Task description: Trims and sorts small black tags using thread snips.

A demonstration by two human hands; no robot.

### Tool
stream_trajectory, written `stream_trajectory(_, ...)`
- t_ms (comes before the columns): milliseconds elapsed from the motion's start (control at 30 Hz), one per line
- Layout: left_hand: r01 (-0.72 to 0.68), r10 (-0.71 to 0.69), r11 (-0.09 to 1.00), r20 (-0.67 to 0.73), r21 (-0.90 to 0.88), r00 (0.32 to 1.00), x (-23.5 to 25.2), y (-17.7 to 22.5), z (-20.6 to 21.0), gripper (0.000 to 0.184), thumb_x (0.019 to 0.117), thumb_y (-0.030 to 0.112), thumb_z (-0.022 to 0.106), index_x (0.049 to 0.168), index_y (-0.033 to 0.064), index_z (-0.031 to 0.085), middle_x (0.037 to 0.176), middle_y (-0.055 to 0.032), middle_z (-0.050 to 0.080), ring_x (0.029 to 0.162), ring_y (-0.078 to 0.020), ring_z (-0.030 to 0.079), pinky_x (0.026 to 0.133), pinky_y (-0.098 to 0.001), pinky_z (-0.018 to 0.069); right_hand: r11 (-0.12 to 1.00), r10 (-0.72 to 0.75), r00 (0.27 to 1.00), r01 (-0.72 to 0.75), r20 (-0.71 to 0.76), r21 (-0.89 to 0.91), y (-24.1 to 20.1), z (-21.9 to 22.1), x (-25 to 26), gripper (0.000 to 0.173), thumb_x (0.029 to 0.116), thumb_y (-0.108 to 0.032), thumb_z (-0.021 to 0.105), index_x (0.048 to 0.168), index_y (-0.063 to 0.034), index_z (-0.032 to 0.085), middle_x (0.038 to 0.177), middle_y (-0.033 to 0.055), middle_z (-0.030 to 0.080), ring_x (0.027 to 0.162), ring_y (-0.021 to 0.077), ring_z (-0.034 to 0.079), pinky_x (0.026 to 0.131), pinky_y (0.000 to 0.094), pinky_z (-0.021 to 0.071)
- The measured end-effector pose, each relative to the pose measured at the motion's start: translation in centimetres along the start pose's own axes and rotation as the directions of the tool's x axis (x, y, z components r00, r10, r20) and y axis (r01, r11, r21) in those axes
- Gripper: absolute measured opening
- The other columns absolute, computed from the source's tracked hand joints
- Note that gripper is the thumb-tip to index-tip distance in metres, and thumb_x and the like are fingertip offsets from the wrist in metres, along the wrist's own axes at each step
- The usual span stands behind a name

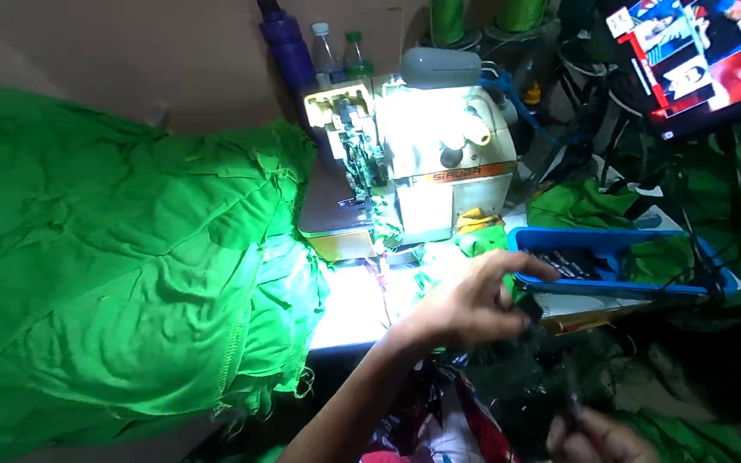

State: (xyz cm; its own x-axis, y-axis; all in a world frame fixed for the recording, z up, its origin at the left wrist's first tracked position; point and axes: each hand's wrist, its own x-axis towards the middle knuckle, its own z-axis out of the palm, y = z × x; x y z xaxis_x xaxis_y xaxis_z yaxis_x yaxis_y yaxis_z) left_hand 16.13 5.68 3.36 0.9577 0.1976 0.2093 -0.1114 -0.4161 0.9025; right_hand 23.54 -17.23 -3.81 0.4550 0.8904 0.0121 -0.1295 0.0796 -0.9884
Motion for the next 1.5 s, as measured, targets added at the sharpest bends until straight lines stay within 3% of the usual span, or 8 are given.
stream_trajectory(133, -0.104, 0.092, 0.98, -0.075, -0.169, 0.993, -5.5, 0.5, 1.6, 0.043, 0.0865, -0.008, 0.065, 0.128, -0.0122, 0.054, 0.122, -0.0151, 0.062, 0.071, 0.0056, 0.054, 0.064, -0.0109, 0.047, 0.987, -0.146, 0.987, 0.14, -0.067, -0.08, -1.8, 1.8, 2.6, 0.011, 0.0898, -0.018, 0.073, 0.101, -0.0198, 0.074, 0.087, -0.0202, 0.072, 0.072, -0.0084, 0.065, 0.064, 0.0114, 0.0539)
stream_trajectory(300, -0.124, 0.097, 0.973, -0.143, -0.195, 0.985, -8.8, 0.1, 1.9, 0.04, 0.0856, -0.009, 0.065, 0.122, -0.0136, 0.05, 0.118, -0.0156, 0.062, 0.072, 0.0037, 0.057, 0.064, -0.0121, 0.0491, 0.991, -0.124, 0.992, 0.122, -0.024, -0.051, -2.2, 4.8, 3.6, 0.02, 0.0813, 0.004, 0.068, 0.087, -0.0148, 0.072, 0.071, -0.0173, 0.068, 0.06, -0.0081, 0.06, 0.056, 0.011, 0.0507)
stream_trajectory(533, -0.079, 0.042, 0.964, -0.151, -0.254, 0.988, -11.3, -0.8, 1.7, 0.044, 0.0862, -0.006, 0.067, 0.124, -0.0129, 0.047, 0.099, -0.0099, 0.065, 0.084, -0.0035, 0.064, 0.076, -0.0178, 0.0541, 0.987, -0.151, 0.983, 0.145, -0.102, -0.065, -2.0, 6.0, 4.6, 0.022, 0.0828, 0.001, 0.065, 0.083, -0.0212, 0.066, 0.065, -0.0178, 0.064, 0.053, -0.0076, 0.057, 0.048, 0.0106, 0.0482)
stream_trajectory(700, -0.089, 0.043, 0.938, -0.142, -0.335, 0.989, -12.5, -1.2, 0.9, 0.032, 0.0869, -0.009, 0.064, 0.117, -0.0095, 0.052, 0.101, -0.0042, 0.066, 0.088, 0.0015, 0.063, 0.08, -0.0158, 0.0536, 0.983, -0.177, 0.98, 0.171, -0.095, -0.074, -2.1, 6.6, 5.8, 0.02, 0.0831, -0.002, 0.065, 0.08, -0.0221, 0.065, 0.062, -0.0169, 0.063, 0.051, -0.0069, 0.057, 0.047, 0.0103, 0.0475)
stream_trajectory(867, -0.12, 0.076, 0.94, -0.146, -0.32, 0.986, -13.2, -1.4, 0.5, 0.022, 0.0879, -0.01, 0.063, 0.11, -0.0115, 0.067, 0.103, -0.0062, 0.069, 0.085, 0.0039, 0.062, 0.076, -0.0123, 0.0524, 0.986, -0.163, 0.98, 0.158, -0.11, -0.053, -2.1, 7.4, 6.0, 0.02, 0.0823, -0.002, 0.064, 0.079, -0.0214, 0.065, 0.062, -0.0158, 0.063, 0.051, -0.0065, 0.057, 0.047, 0.0099, 0.0478)
stream_trajectory(1000, -0.137, 0.086, 0.94, -0.172, -0.312, 0.981, -13.4, -1.5, 0.6, 0.029, 0.0835, -0.005, 0.072, 0.112, -0.0098, 0.068, 0.108, -0.0076, 0.068, 0.086, 0.004, 0.06, 0.073, -0.0111, 0.0503, 0.984, -0.175, 0.976, 0.168, -0.127, -0.063, -1.8, 7.4, 6.2, 0.02, 0.0839, -0.003, 0.063, 0.078, -0.0217, 0.064, 0.062, -0.0166, 0.062, 0.05, -0.0071, 0.056, 0.047, 0.0097, 0.0479)
stream_trajectory(1167, -0.14, 0.085, 0.956, -0.213, -0.259, 0.973, -13.4, -1.4, 0.9, 0.027, 0.0825, -0.009, 0.07, 0.109, -0.0108, 0.064, 0.094, -0.0043, 0.069, 0.077, 0.0052, 0.059, 0.07, -0.0103, 0.0487, 0.985, -0.168, 0.978, 0.162, -0.122, -0.059, -2.0, 7.6, 6.1, 0.021, 0.0831, -0.001, 0.062, 0.078, -0.0213, 0.064, 0.061, -0.0159, 0.063, 0.049, -0.0071, 0.056, 0.046, 0.0092, 0.0468)
stream_trajectory(1500, -0.205, 0.192, 0.952, -0.078, -0.228, 0.978, -13.6, -1.4, -0.5, 0.027, 0.0906, -0.006, 0.064, 0.116, -0.0137, 0.066, 0.109, -0.0184, 0.068, 0.086, -0.0007, 0.06, 0.073, -0.0121, 0.048, 0.987, -0.152, 0.984, 0.146, -0.095, -0.067, -2.0, 7.8, 6.4, 0.02, 0.0818, -0.002, 0.063, 0.078, -0.0212, 0.066, 0.061, -0.0157, 0.063, 0.049, -0.0062, 0.056, 0.046, 0.0102, 0.0477)
